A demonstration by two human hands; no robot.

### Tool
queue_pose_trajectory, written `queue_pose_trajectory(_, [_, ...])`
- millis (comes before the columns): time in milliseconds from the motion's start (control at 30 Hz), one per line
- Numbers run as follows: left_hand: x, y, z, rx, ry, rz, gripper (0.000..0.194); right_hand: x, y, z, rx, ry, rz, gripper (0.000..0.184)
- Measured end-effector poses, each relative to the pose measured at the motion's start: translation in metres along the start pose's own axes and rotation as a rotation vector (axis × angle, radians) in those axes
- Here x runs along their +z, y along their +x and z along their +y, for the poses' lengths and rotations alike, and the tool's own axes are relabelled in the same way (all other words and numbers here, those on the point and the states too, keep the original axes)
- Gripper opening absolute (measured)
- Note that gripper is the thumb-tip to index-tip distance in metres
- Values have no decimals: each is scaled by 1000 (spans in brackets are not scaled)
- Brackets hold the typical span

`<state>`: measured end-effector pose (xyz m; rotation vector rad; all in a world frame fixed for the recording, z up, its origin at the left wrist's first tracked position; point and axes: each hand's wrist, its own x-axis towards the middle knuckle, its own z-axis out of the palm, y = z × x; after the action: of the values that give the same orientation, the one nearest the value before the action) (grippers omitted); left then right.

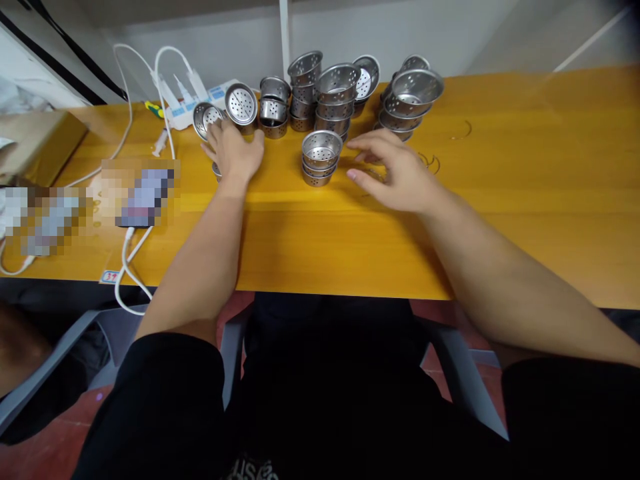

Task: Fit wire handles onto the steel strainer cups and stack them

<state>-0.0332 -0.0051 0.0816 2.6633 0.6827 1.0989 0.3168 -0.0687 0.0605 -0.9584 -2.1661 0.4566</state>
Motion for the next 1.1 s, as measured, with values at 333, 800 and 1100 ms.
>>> queue_pose_trajectory(333, [-5,-15,-35,-190,282,773,18,1,1,7,-42,-65,74,75])
queue_pose_trajectory(800, [77,8,25,133,-83,313,63,8,3,0,-70,-4,130,86])
queue_pose_trajectory(1100, [81,12,43,128,-69,383,41,12,3,-5,-47,34,176,86])
